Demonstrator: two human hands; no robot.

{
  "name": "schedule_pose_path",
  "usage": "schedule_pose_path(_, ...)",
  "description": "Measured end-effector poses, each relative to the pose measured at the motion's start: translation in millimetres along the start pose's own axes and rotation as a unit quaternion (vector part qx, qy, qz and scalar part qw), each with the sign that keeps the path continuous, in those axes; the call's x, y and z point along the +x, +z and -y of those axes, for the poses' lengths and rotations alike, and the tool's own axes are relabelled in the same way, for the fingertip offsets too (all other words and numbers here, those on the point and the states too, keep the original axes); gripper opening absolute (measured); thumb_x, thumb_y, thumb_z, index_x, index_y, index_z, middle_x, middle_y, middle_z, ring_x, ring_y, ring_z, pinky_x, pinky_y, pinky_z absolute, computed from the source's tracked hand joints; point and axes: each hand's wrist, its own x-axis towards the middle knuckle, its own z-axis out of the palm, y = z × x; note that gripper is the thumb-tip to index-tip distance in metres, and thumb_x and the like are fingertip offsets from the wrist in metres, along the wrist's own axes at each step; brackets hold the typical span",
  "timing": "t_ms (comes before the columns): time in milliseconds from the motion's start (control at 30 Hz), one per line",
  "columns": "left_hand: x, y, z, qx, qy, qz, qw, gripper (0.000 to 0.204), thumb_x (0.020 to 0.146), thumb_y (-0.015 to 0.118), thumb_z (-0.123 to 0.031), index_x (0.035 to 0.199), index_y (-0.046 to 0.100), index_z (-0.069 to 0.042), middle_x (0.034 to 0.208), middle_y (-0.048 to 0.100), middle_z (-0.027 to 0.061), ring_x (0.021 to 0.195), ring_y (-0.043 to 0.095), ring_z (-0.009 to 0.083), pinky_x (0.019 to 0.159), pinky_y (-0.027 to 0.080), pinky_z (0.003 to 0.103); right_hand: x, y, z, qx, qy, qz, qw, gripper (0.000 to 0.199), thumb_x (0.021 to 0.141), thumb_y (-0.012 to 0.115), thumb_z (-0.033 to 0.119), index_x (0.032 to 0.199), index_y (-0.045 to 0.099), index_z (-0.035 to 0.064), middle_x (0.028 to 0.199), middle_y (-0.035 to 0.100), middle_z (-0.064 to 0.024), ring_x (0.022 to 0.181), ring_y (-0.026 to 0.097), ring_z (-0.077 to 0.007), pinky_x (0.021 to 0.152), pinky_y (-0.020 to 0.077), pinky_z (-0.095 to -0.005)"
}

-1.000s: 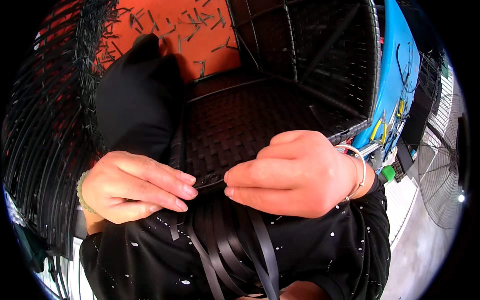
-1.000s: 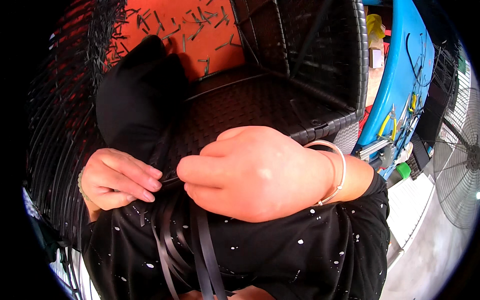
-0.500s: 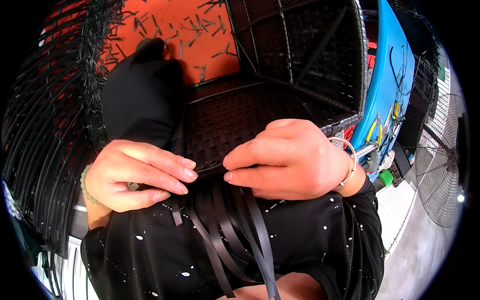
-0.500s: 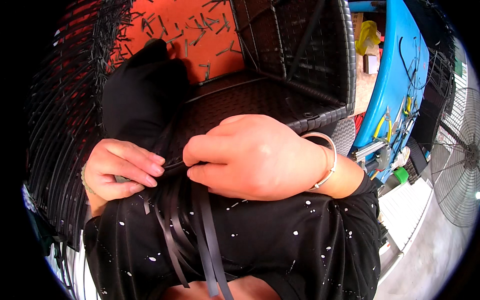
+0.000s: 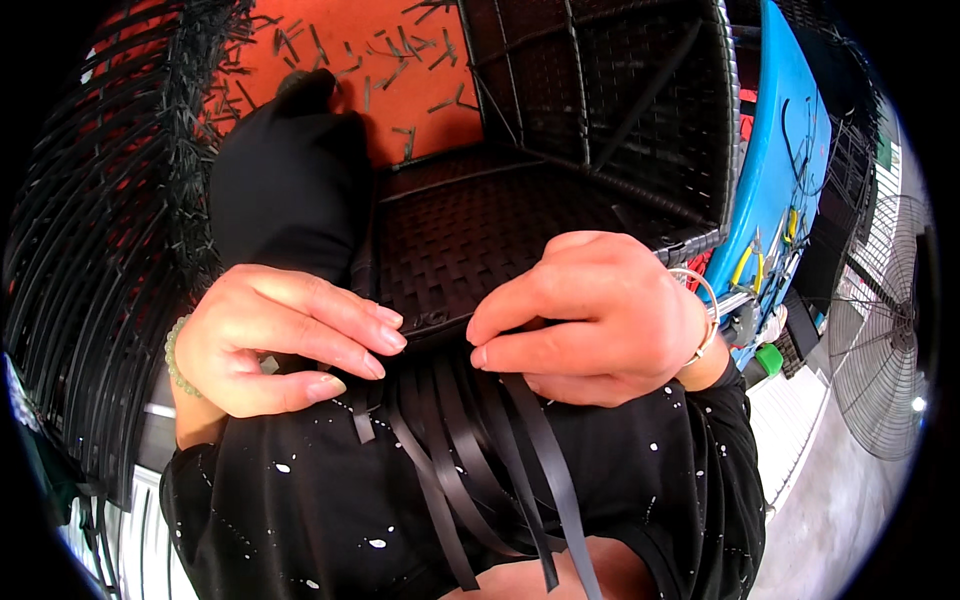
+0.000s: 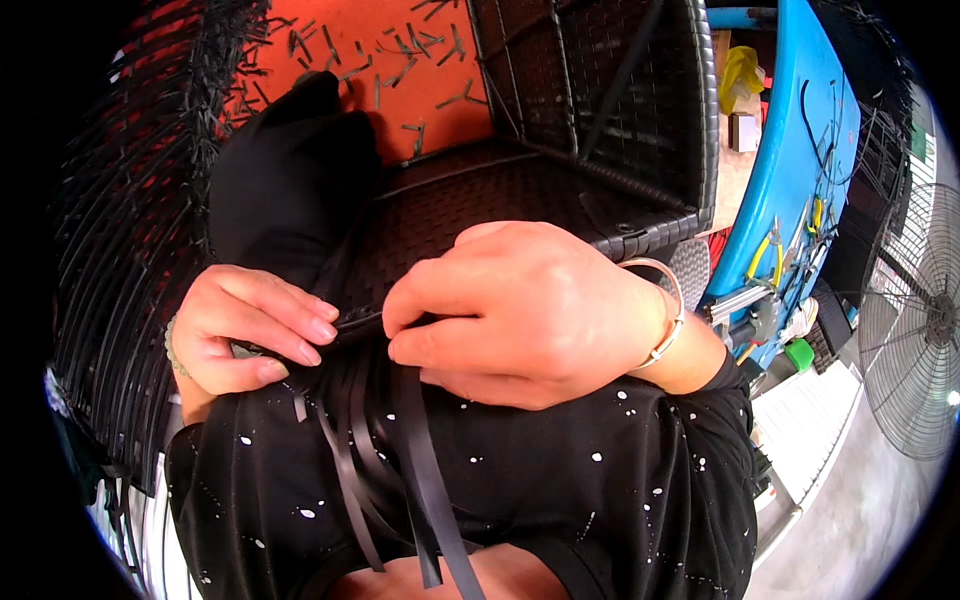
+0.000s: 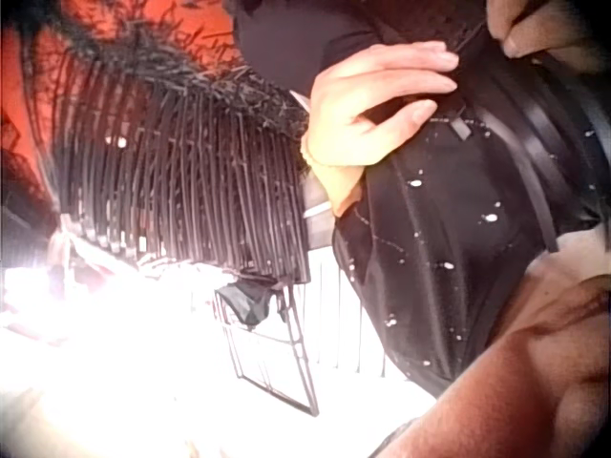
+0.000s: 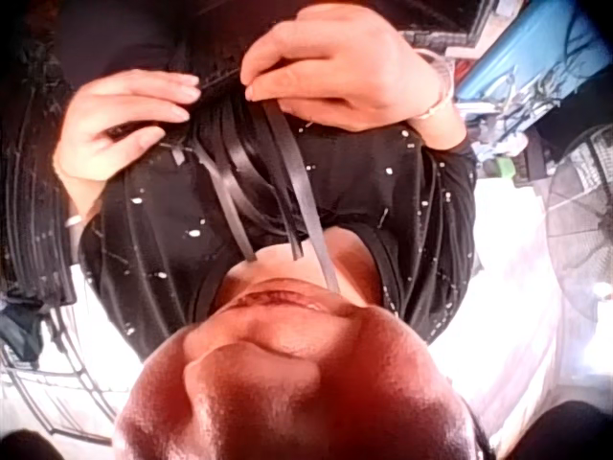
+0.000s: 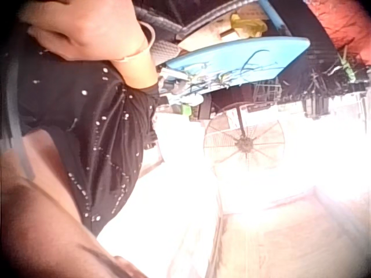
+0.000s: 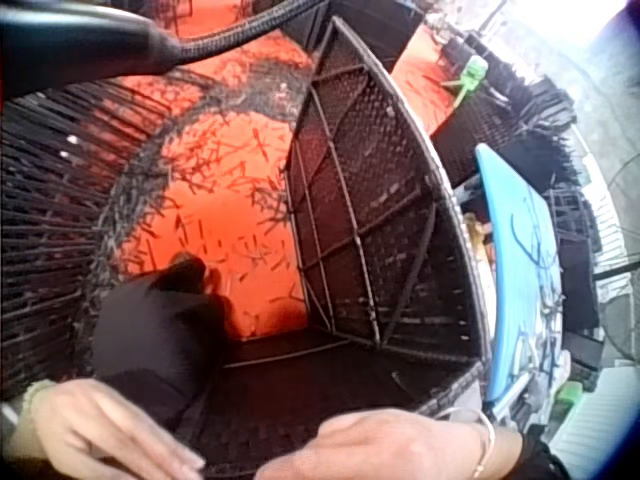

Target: The person weaves black plastic strips through the frame of a chair seat, using a staple gun to secure the strips and pliers to trim excess material. The process is repeated across multiple sections of the frame.

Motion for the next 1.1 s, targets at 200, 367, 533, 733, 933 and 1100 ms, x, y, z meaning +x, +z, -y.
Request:
schedule_pose_path(200, 3, -2, -2, 0.009, 0.002, 0.005, 1.0, 0.022, 0.073, 0.069, -0.004, 0.092, 0.075, 0.003, 0.103, 0.072, 0.02, 0.101, 0.07, 0.0346, 0.092, 0.056, 0.042, 1, 1, 3, -0.022, -0.009, -0.002, 1.0, 0.022, 0.074, 0.075, 0.013, 0.093, 0.067, 0.006, 0.093, 0.064, -0.0046, 0.064, 0.058, -0.0207, 0.056, 0.0445, -0.0326)
schedule_pose_path(367, 3, 1, -1, 0.005, 0.005, -0.009, 1.0, 0.021, 0.074, 0.069, -0.005, 0.092, 0.075, 0.004, 0.103, 0.072, 0.0203, 0.101, 0.069, 0.0348, 0.093, 0.055, 0.042, -3, 3, -1, -0.021, -0.017, -0.032, 0.999, 0.021, 0.074, 0.074, 0.013, 0.092, 0.067, 0.0053, 0.088, 0.065, -0.0043, 0.064, 0.059, -0.0209, 0.056, 0.0449, -0.0325)
schedule_pose_path(533, 3, 4, 1, -0.001, 0.008, -0.042, 0.999, 0.018, 0.078, 0.065, -0.006, 0.089, 0.074, 0.005, 0.096, 0.073, 0.0208, 0.093, 0.072, 0.034, 0.085, 0.058, 0.04, -5, 5, 1, -0.008, -0.016, -0.055, 0.998, 0.019, 0.075, 0.073, 0.011, 0.093, 0.068, 0.0051, 0.083, 0.066, -0.0039, 0.062, 0.059, -0.0209, 0.054, 0.0447, -0.0319)
schedule_pose_path(733, 28, 22, -17, 0.122, -0.101, -0.173, 0.972, 0.044, 0.073, 0.076, -0.023, 0.105, 0.069, 0.006, 0.078, 0.066, 0.0101, 0.071, 0.067, 0.0184, 0.07, 0.052, 0.03, 8, 15, 1, -0.088, 0.015, -0.129, 0.988, 0.021, 0.073, 0.084, 0.018, 0.085, 0.071, 0.0079, 0.077, 0.068, -0.0043, 0.064, 0.064, -0.0212, 0.054, 0.046, -0.0306)
schedule_pose_path(933, 65, 18, -54, 0.34, 0.05, -0.008, 0.939, 0.049, 0.068, 0.083, -0.019, 0.11, 0.07, 0.0, 0.1, 0.066, 0.0128, 0.09, 0.065, 0.0274, 0.081, 0.052, 0.034, 2, -1, 4, -0.177, 0.054, -0.129, 0.974, 0.043, 0.062, 0.086, 0.034, 0.09, 0.064, 0.0091, 0.085, 0.06, -0.0041, 0.082, 0.061, -0.0272, 0.072, 0.0486, -0.0385)
schedule_pose_path(1100, 72, 29, -60, 0.331, 0.026, 0.076, 0.94, 0.039, 0.071, 0.078, -0.007, 0.108, 0.07, 0.001, 0.105, 0.067, 0.014, 0.096, 0.067, 0.0303, 0.082, 0.054, 0.037, -14, 8, 0, -0.274, 0.125, -0.082, 0.95, 0.038, 0.073, 0.077, 0.042, 0.087, 0.067, 0.0083, 0.079, 0.061, -0.0062, 0.078, 0.064, -0.0274, 0.069, 0.0505, -0.0379)
